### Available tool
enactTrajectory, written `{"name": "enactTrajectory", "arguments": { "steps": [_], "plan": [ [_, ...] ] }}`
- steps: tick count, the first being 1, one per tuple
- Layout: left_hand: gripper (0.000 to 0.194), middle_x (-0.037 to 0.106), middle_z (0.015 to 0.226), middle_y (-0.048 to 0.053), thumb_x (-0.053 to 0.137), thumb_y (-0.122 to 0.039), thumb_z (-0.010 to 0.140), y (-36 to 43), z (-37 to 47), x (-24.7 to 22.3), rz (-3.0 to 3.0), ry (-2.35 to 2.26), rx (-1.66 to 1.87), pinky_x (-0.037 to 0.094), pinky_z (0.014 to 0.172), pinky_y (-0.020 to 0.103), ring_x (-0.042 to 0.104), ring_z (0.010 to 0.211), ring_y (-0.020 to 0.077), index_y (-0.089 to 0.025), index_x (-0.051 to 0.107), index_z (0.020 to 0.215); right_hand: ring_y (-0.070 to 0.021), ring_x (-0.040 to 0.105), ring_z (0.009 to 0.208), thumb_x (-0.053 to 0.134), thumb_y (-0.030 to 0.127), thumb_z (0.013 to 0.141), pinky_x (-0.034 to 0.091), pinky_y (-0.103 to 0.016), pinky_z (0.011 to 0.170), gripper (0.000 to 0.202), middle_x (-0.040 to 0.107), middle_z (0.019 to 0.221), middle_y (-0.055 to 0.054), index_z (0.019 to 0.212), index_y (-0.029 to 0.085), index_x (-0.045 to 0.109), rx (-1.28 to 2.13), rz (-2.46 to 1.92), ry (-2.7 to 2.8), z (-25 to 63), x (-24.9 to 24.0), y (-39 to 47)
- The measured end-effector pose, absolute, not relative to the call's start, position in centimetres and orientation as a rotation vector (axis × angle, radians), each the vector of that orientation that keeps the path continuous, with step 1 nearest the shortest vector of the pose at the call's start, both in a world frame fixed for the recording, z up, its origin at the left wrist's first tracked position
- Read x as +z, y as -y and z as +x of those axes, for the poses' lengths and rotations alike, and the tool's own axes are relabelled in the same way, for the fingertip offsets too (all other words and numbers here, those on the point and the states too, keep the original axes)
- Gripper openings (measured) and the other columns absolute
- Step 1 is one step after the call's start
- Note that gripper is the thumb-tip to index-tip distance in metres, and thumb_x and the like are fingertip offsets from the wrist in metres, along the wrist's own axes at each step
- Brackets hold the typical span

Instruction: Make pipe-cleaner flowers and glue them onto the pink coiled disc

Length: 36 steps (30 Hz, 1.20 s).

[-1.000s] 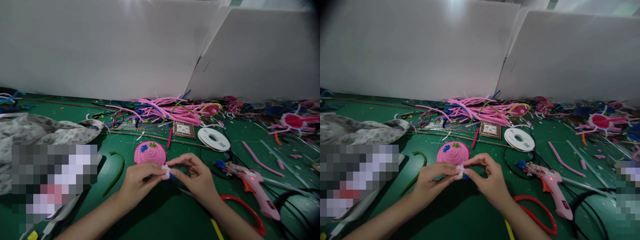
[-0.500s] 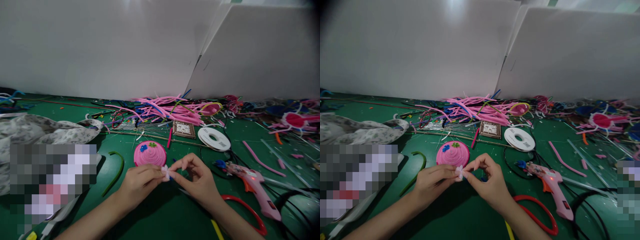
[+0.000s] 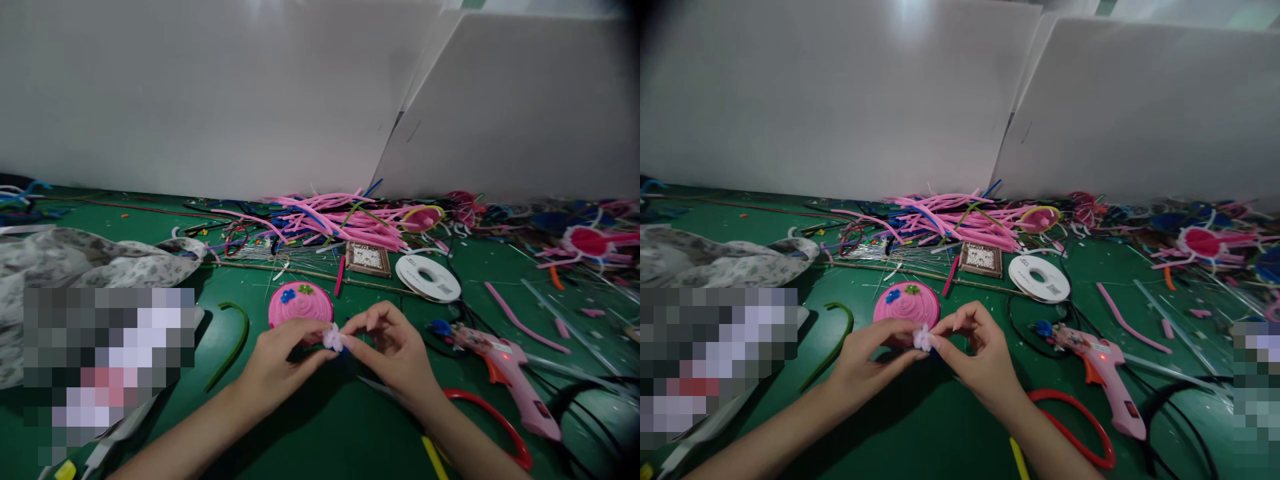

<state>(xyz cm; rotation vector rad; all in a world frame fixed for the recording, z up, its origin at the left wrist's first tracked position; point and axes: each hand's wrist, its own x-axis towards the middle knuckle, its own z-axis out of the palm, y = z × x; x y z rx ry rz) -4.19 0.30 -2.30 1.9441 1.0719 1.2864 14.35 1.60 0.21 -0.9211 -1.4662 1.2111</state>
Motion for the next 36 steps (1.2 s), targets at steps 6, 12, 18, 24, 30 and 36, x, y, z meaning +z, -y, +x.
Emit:
{"name": "enactTrajectory", "arguments": {
  "steps": [6,12,18,24,30,36],
  "plan": [
    [0.019,0.072,0.087,0.001,0.067,-0.014,0.078,-0.2,-4.1,-1.8,1.805,-1.051,1.22,0.053,0.067,0.018,0.067,0.072,0.0109,-0.019,0.066,0.097,-0.0099,0.062,0.074,0.07,0.025,0.076,0.047,-0.022,0.07,0.027,0.067,0.079,0.003,0.08,0.023,0.043,1.335,-0.962,1.437,14.5,-0.2,-1.8],
    [0.025,0.071,0.084,0.001,0.076,-0.02,0.069,-0.2,-3.6,-1.3,1.509,-1.06,1.098,0.052,0.064,0.019,0.066,0.075,0.013,-0.019,0.067,0.093,-0.0106,0.061,0.07,0.071,0.028,0.074,0.047,-0.022,0.067,0.03,0.065,0.074,0.003,0.078,0.023,0.042,1.363,-1.058,1.416,14.4,-0.2,-1.8],
    [0.013,0.068,0.077,0.001,0.068,-0.027,0.078,-0.6,-3.5,-0.7,1.17,-0.976,0.97,0.049,0.058,0.019,0.065,0.071,0.0126,-0.017,0.065,0.084,-0.0117,0.06,0.072,0.072,0.028,0.073,0.047,-0.024,0.067,0.03,0.065,0.076,0.001,0.077,0.022,0.042,1.319,-1.06,1.426,14.4,-0.3,-1.9],
    [0.011,0.068,0.073,0.0,0.068,-0.026,0.076,-0.5,-3.5,-0.5,1.119,-0.959,0.962,0.048,0.055,0.018,0.066,0.07,0.0127,-0.016,0.063,0.079,-0.0087,0.057,0.064,0.072,0.027,0.073,0.045,-0.021,0.062,0.029,0.063,0.075,0.003,0.077,0.022,0.043,1.406,-1.023,1.348,14.5,-0.5,-2.1],
    [0.01,0.07,0.071,0.001,0.069,-0.025,0.075,-0.5,-3.6,-0.5,1.123,-0.968,0.992,0.05,0.055,0.018,0.067,0.068,0.0134,-0.016,0.065,0.077,-0.0089,0.055,0.057,0.075,0.033,0.067,0.047,-0.022,0.053,0.035,0.06,0.072,0.004,0.075,0.022,0.042,1.552,-1.038,1.251,14.2,-0.3,-2.2],
    [0.008,0.071,0.071,0.001,0.068,-0.025,0.076,-0.1,-3.6,-0.8,1.267,-1.022,1.006,0.05,0.056,0.018,0.066,0.065,0.0131,-0.017,0.069,0.076,-0.0116,0.055,0.06,0.068,0.042,0.068,0.046,-0.026,0.056,0.033,0.056,0.07,0.004,0.074,0.022,0.041,1.519,-1.173,1.444,14.1,0.7,-2.4]
  ]
}}
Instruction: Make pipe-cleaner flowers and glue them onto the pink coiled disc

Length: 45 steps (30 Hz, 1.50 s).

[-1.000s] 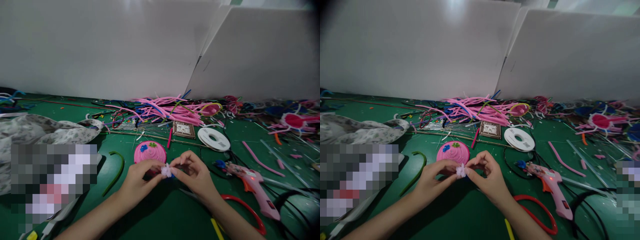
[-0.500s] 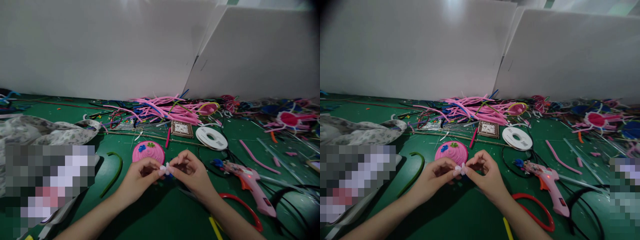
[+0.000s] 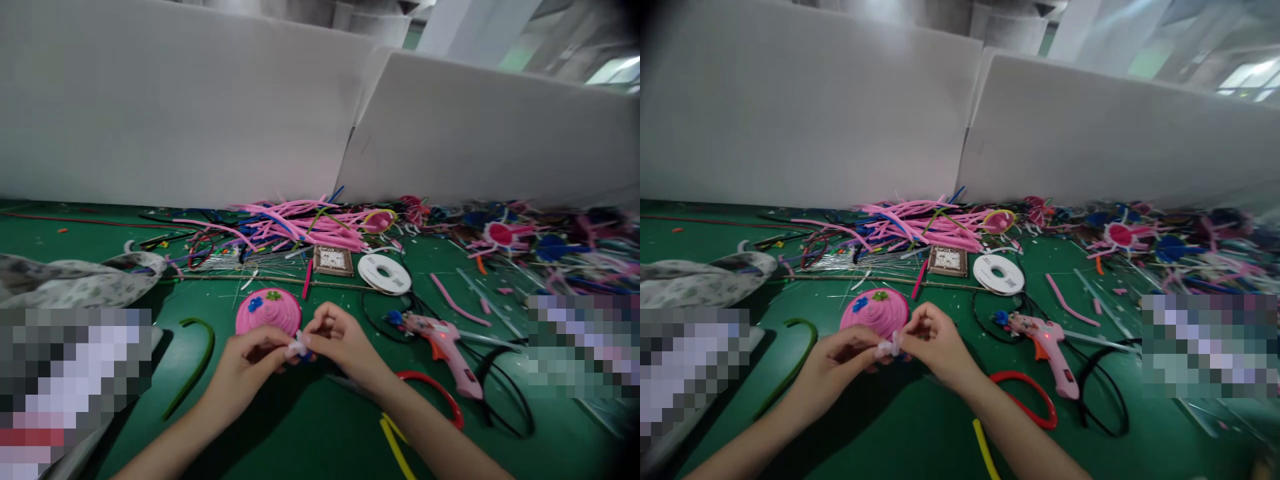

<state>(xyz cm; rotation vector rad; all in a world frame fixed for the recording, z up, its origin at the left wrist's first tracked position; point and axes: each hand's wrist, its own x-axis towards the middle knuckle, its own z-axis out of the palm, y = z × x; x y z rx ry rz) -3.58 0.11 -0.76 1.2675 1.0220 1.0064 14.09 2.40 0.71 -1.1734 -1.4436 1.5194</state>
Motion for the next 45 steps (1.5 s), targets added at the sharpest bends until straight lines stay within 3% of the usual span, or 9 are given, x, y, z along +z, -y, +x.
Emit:
{"name": "enactTrajectory", "arguments": {
  "steps": [3,5,9,13,18,28,37,45],
  "plan": [
    [0.01,0.071,0.07,0.002,0.067,-0.027,0.076,-0.1,-3.4,-0.9,1.308,-1.062,0.991,0.05,0.056,0.018,0.065,0.064,0.0134,-0.017,0.07,0.078,-0.0157,0.058,0.07,0.069,0.034,0.071,0.044,-0.028,0.064,0.02,0.061,0.071,0.001,0.075,0.02,0.055,1.452,-1.255,1.681,16.3,3.7,-1.9],
    [0.013,0.072,0.07,0.002,0.068,-0.029,0.075,0.0,-3.3,-1.0,1.307,-1.085,0.979,0.05,0.056,0.019,0.066,0.065,0.0143,-0.017,0.069,0.079,-0.018,0.059,0.08,0.063,0.038,0.078,0.041,-0.028,0.069,0.016,0.065,0.085,-0.001,0.082,0.023,0.059,0.95,-1.48,2.116,18.8,6.0,-1.1],
    [0.016,0.072,0.072,0.003,0.068,-0.033,0.076,0.2,-3.1,-1.1,1.321,-1.102,0.936,0.05,0.056,0.02,0.066,0.066,0.0158,-0.017,0.069,0.08,-0.0173,0.056,0.056,0.046,0.051,0.086,0.035,-0.027,0.051,0.032,0.061,0.063,0.0,0.071,0.023,0.051,0.147,-2.21,1.897,25.1,7.2,1.3],
    [0.016,0.072,0.072,0.002,0.067,-0.034,0.077,0.5,-2.9,-1.5,1.335,-1.079,0.886,0.05,0.056,0.02,0.067,0.066,0.0157,-0.018,0.069,0.08,-0.0222,0.057,0.049,0.047,0.051,0.085,0.033,-0.029,0.046,0.033,0.057,0.053,-0.003,0.068,0.023,0.043,-0.278,-2.584,1.712,29.3,3.9,2.9],
    [0.016,0.072,0.071,0.003,0.067,-0.033,0.076,0.9,-2.4,-1.6,1.357,-1.064,0.863,0.05,0.057,0.021,0.066,0.065,0.0152,-0.018,0.068,0.08,-0.0261,0.065,0.064,0.045,0.051,0.084,0.037,-0.029,0.047,0.03,0.067,0.075,-0.011,0.076,0.022,0.044,-0.237,-2.588,1.786,28.7,1.0,2.8],
    [0.019,0.07,0.071,0.004,0.066,-0.035,0.078,1.2,-2.1,-2.1,1.388,-1.042,0.844,0.048,0.054,0.02,0.066,0.064,0.0149,-0.016,0.066,0.082,-0.0229,0.063,0.065,0.049,0.039,0.079,0.035,-0.027,0.047,0.02,0.06,0.076,-0.005,0.083,0.022,0.039,-0.344,-2.532,1.665,27.4,0.5,2.7],
    [0.017,0.07,0.072,0.003,0.066,-0.034,0.077,1.3,-2.2,-1.7,1.346,-1.024,0.863,0.049,0.054,0.02,0.066,0.063,0.0146,-0.017,0.065,0.081,-0.0242,0.062,0.062,0.052,0.046,0.076,0.038,-0.029,0.049,0.033,0.063,0.083,-0.007,0.096,0.022,0.042,-0.316,-2.383,1.41,26.9,0.9,2.7],
    [0.016,0.069,0.069,0.003,0.065,-0.032,0.078,1.3,-2.2,-1.5,1.378,-1.013,0.844,0.047,0.053,0.02,0.065,0.062,0.0144,-0.017,0.066,0.08,-0.0265,0.067,0.078,0.057,0.044,0.075,0.045,-0.03,0.058,0.049,0.067,0.099,-0.009,0.117,0.022,0.048,-0.429,-2.129,1.503,25.3,1.4,3.8]
  ]
}}
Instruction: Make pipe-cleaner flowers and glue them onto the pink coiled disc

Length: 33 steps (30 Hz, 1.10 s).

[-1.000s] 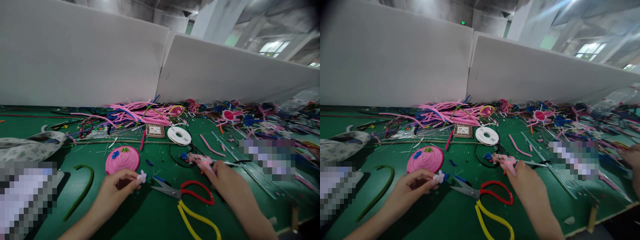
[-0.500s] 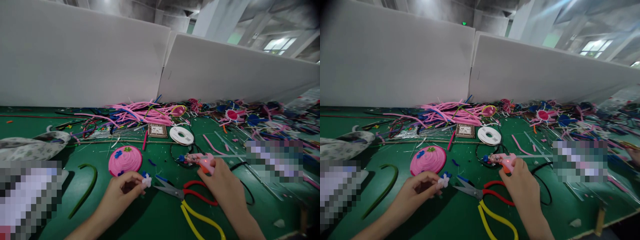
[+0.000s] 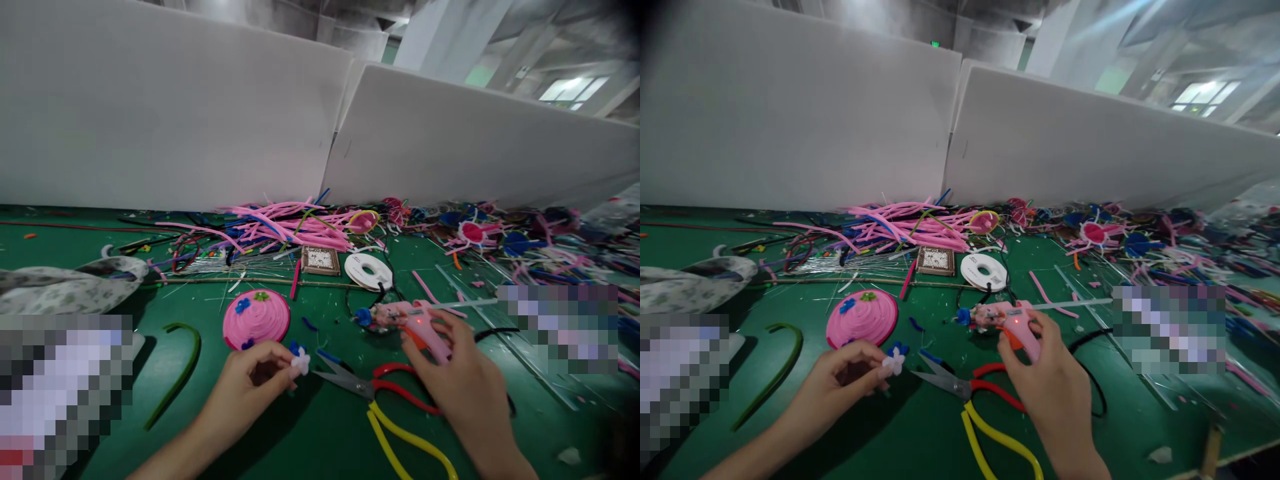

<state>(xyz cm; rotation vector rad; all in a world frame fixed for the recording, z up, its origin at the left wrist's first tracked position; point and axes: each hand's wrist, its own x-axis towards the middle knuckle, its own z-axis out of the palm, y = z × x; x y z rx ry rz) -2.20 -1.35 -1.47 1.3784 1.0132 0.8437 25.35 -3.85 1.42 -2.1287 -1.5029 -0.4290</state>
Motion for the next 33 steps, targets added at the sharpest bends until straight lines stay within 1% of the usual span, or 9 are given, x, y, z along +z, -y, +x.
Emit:
{"name": "enactTrajectory", "arguments": {
  "steps": [3,5,9,11,16,19,22,28,33],
  "plan": [
    [0.015,0.068,0.068,0.002,0.066,-0.032,0.078,1.4,-2.2,-1.4,1.371,-1.007,0.843,0.046,0.053,0.02,0.064,0.061,0.0138,-0.017,0.065,0.079,-0.0265,0.067,0.082,0.055,0.04,0.077,0.048,-0.031,0.063,0.046,0.069,0.099,-0.008,0.119,0.022,0.05,-0.479,-2.061,1.632,24.2,1.7,3.4],
    [0.015,0.068,0.069,0.002,0.066,-0.032,0.078,1.4,-2.1,-1.4,1.365,-1.005,0.846,0.045,0.053,0.02,0.064,0.061,0.0135,-0.017,0.065,0.079,-0.0266,0.067,0.086,0.054,0.037,0.078,0.05,-0.031,0.066,0.045,0.069,0.103,-0.008,0.12,0.021,0.052,-0.489,-2.012,1.717,23.5,1.8,2.9],
    [0.016,0.068,0.069,0.002,0.066,-0.032,0.078,1.5,-2.1,-1.5,1.362,-0.995,0.832,0.046,0.053,0.019,0.064,0.061,0.0136,-0.016,0.066,0.08,-0.0258,0.067,0.091,0.053,0.033,0.078,0.052,-0.031,0.068,0.043,0.067,0.115,-0.006,0.12,0.023,0.055,-0.358,-1.966,1.846,22.3,1.8,2.0],
    [0.016,0.069,0.07,0.003,0.065,-0.033,0.078,1.5,-2.1,-1.7,1.361,-0.977,0.811,0.047,0.054,0.02,0.065,0.061,0.0139,-0.017,0.065,0.08,-0.0252,0.067,0.092,0.053,0.033,0.078,0.052,-0.03,0.067,0.044,0.066,0.116,-0.005,0.121,0.024,0.055,-0.311,-1.959,1.88,21.8,1.8,1.8],
    [0.021,0.07,0.073,0.005,0.063,-0.037,0.08,1.7,-2.2,-1.5,1.429,-0.942,0.761,0.047,0.054,0.021,0.065,0.063,0.015,-0.017,0.066,0.081,-0.0238,0.068,0.086,0.051,0.033,0.079,0.051,-0.029,0.062,0.047,0.068,0.111,-0.004,0.125,0.025,0.052,-0.361,-1.972,1.913,21.4,2.1,2.5],
    [0.023,0.07,0.07,0.006,0.062,-0.039,0.08,1.8,-2.3,-1.1,1.468,-0.942,0.73,0.046,0.053,0.02,0.064,0.061,0.0152,-0.016,0.067,0.08,-0.0236,0.068,0.085,0.052,0.034,0.078,0.05,-0.029,0.06,0.046,0.068,0.11,-0.003,0.124,0.027,0.052,-0.37,-1.978,1.941,21.7,2.3,3.4],
    [0.023,0.07,0.068,0.005,0.062,-0.039,0.08,2.0,-2.3,-0.9,1.526,-0.927,0.7,0.045,0.052,0.019,0.063,0.059,0.014,-0.016,0.068,0.08,-0.0241,0.068,0.083,0.05,0.035,0.079,0.049,-0.03,0.058,0.047,0.068,0.109,-0.004,0.125,0.026,0.051,-0.4,-2.006,1.966,22.2,2.3,4.1],
    [0.023,0.069,0.067,0.004,0.061,-0.037,0.082,2.2,-2.2,-1.1,1.656,-0.876,0.683,0.042,0.051,0.018,0.057,0.056,0.0113,-0.016,0.069,0.081,-0.0228,0.067,0.086,0.05,0.034,0.081,0.048,-0.029,0.061,0.047,0.067,0.109,-0.003,0.127,0.025,0.049,-0.488,-1.998,1.937,22.3,2.3,3.8],
    [0.024,0.069,0.068,0.004,0.061,-0.038,0.082,2.2,-2.3,-1.1,1.696,-0.891,0.682,0.042,0.052,0.017,0.058,0.057,0.0113,-0.015,0.07,0.081,-0.0211,0.066,0.078,0.051,0.031,0.081,0.044,-0.027,0.055,0.047,0.069,0.098,-0.003,0.127,0.024,0.049,-0.499,-1.941,1.985,21.5,2.0,3.2]
  ]
}}
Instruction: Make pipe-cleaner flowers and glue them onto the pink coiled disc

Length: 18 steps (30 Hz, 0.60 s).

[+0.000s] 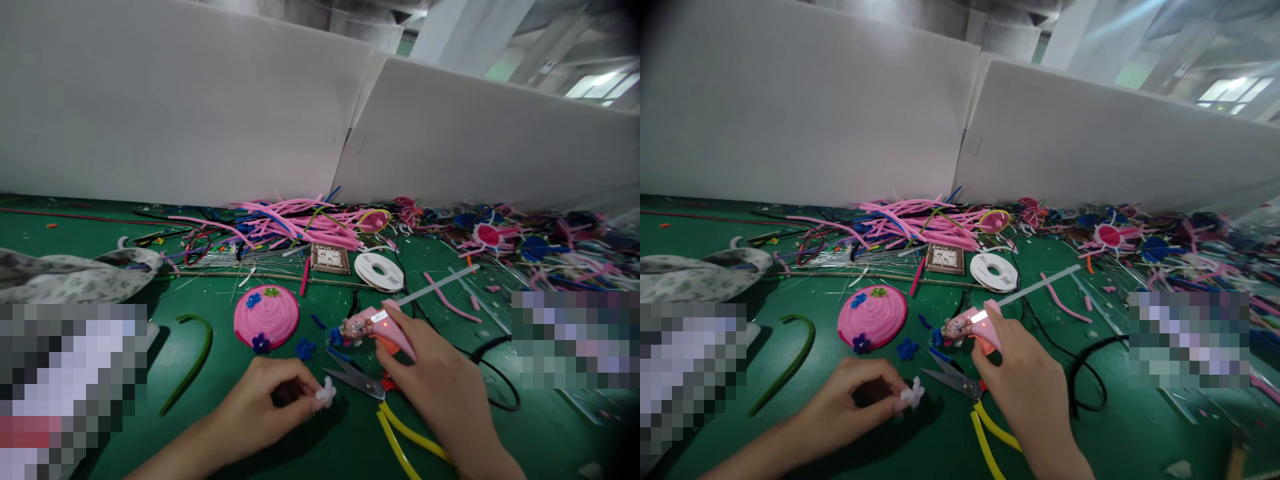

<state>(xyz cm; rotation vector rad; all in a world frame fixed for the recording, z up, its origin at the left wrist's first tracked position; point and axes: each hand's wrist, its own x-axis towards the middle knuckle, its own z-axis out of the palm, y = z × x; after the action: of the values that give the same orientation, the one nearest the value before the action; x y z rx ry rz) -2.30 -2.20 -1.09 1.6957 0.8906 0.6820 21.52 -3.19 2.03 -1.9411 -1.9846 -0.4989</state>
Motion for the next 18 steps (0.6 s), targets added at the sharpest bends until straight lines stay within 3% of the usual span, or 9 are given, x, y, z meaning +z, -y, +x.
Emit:
{"name": "enactTrajectory", "arguments": {
  "steps": [8,18],
  "plan": [
    [0.021,0.068,0.068,0.003,0.061,-0.033,0.082,2.18,-2.36,-1.15,1.707,-0.845,0.695,0.041,0.053,0.016,0.057,0.058,0.01,-0.014,0.07,0.081,-0.018,0.062,0.074,0.051,0.028,0.084,0.04,-0.026,0.058,0.045,0.067,0.088,-0.002,0.128,0.022,0.05,-0.64,-1.827,2.057,21.55,0.97,3.35],
    [0.022,0.069,0.068,0.004,0.061,-0.033,0.082,2.22,-2.21,-1.3,1.726,-0.84,0.693,0.041,0.052,0.016,0.057,0.058,0.0099,-0.013,0.07,0.081,-0.0183,0.059,0.078,0.06,0.019,0.084,0.039,-0.028,0.066,0.035,0.069,0.095,-0.005,0.119,0.018,0.058,-1.001,-1.502,2.139,21.22,0.97,3.97]
  ]
}}
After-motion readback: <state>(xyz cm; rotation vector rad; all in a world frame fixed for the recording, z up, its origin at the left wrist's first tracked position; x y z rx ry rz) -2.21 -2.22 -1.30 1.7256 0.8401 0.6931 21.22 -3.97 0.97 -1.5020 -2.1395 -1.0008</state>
